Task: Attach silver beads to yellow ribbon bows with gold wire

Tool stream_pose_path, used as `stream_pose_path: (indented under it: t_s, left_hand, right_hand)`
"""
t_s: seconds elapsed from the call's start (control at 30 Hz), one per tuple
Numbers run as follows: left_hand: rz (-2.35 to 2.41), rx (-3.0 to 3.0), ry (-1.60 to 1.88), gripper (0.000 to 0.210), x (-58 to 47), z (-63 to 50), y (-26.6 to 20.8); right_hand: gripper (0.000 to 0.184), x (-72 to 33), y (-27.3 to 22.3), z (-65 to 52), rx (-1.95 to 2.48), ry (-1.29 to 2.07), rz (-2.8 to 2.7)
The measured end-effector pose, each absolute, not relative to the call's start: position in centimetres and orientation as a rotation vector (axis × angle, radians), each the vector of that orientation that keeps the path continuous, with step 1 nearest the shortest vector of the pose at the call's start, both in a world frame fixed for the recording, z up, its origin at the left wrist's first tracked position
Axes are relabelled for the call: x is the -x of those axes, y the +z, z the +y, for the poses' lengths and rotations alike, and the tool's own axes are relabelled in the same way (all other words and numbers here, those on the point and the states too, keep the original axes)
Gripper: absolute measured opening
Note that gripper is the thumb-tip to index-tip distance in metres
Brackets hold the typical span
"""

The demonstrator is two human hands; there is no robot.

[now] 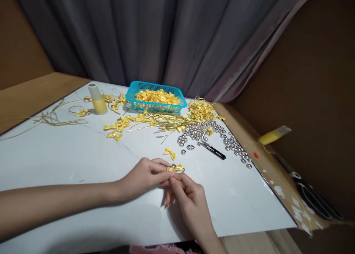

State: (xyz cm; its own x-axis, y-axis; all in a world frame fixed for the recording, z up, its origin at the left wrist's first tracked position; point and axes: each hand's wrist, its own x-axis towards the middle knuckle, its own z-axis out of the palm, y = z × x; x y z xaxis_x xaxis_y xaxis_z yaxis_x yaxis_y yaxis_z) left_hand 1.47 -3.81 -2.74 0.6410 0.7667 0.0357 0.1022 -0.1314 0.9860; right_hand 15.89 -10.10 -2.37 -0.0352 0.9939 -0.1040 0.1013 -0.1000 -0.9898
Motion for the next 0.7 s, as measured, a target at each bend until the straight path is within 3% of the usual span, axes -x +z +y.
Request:
stream_pose_path:
  t_s: [0.27, 0.47, 0.57, 0.7]
  left_hand:
    - [0.802, -1.648, 0.717, 0.032, -1.5, -3.8, -2.6]
    - [0.868, -1.689, 0.728, 0.025, -1.5, -3.7, -2.4]
    - [0.864, -1.719, 0.734, 0.024, -1.5, -3.8, -2.5]
    - [0.846, -1.763, 0.743, 0.022, -1.5, -3.9, -2.6]
  right_hand:
    - [0.025, -15.9, -2.6, -10.5, 1.346, 1.210, -1.308]
    - [0.015, -17.6, -2.6, -10.8, 1.543, 0.479, -1.346]
    - [0.031, -18.6, -3.0, -9.9, 1.517, 0.604, -1.456]
    - [0.032, -19.0, -3.2, -9.2, 1.426, 0.899, -1.396]
